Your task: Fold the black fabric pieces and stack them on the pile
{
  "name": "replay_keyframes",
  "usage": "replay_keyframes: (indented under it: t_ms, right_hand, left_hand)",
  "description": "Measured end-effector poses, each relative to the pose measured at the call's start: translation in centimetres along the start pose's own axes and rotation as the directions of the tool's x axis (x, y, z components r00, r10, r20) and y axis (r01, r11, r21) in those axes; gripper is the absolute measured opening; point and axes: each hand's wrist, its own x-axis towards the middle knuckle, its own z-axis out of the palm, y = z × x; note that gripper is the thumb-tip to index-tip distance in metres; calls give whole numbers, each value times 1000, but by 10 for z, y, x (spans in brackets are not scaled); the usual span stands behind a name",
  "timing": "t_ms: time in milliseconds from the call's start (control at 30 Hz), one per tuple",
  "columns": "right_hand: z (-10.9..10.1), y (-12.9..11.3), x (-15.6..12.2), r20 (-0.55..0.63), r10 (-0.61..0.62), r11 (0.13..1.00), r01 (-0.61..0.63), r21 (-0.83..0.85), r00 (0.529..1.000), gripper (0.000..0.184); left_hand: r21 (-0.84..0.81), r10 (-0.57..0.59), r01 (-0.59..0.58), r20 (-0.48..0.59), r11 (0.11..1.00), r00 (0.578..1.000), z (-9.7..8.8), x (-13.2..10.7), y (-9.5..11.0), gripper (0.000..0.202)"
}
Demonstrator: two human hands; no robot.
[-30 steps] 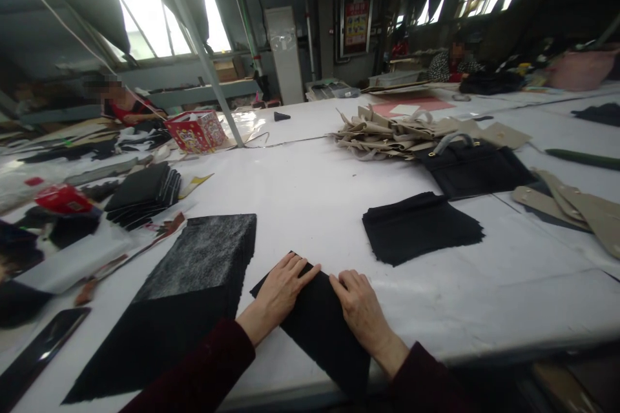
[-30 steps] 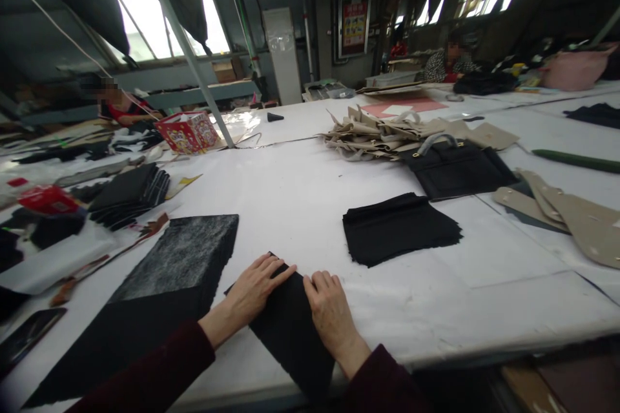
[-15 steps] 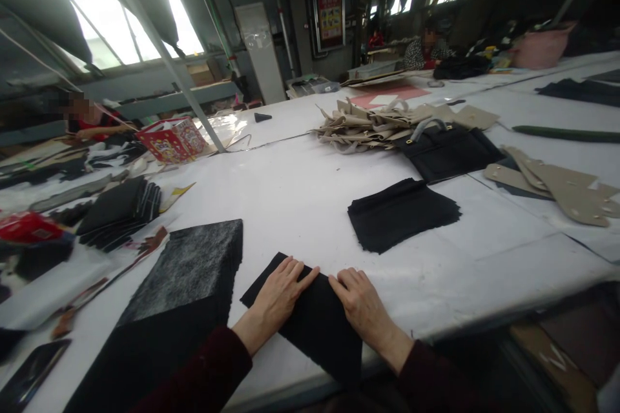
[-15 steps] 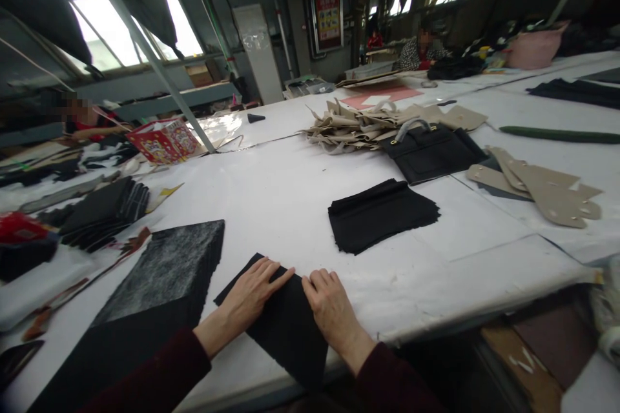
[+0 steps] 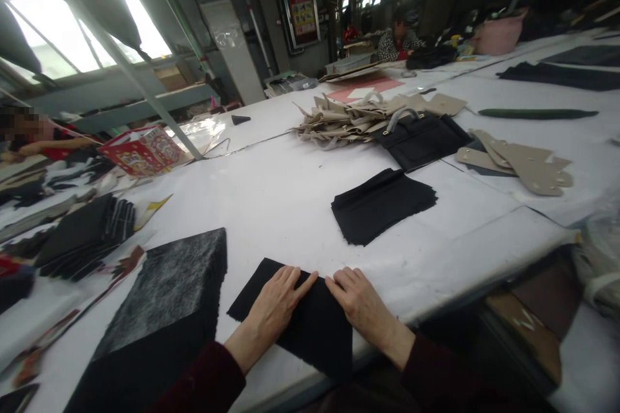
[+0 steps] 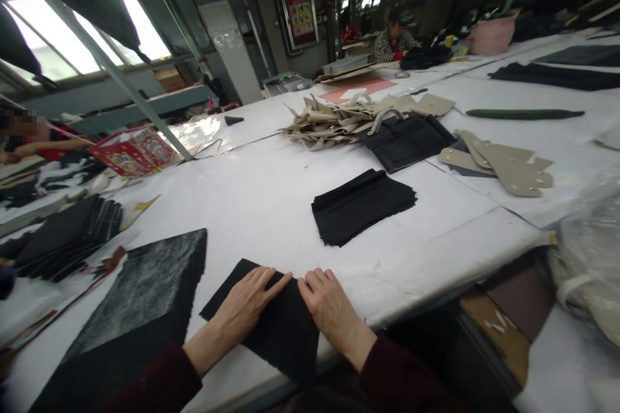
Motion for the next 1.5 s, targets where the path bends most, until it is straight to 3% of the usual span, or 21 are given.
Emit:
replay_keyframes:
  t_ms: [333,733,1000,1167,1333,1500]
  right_hand:
    - [-10,3,-6,-19,-34,997,33,-65,999,24]
    - [-14,7,-17,13,-17,997,18,-70,1000,27]
    - [-22,9,-24,-1,12,998,-12,-66,1000,23]
    - [-27,14,-35,-4,3,997,-3,-80,1000,30]
    - [-33,16,-42,-27,75,997,-75,-20,997,29]
    - [-28,-4,-24,-64,148,988,-146,39,987,36]
  left_hand:
    - [-113,40,-40,-5,993,999,1,7,9,65]
    - [41,30,-31,21,999,999,-3,13,27,77]
    - [52,18,-18,5,998,1000,1,13,31,84]
    - [57,13,-14,19,998,1000,-1,14,33,81]
    - [89,17,-16,-17,996,1000,2,14,34,82]
    - [100,11,-10,-13,995,1000,2,15,35,78]
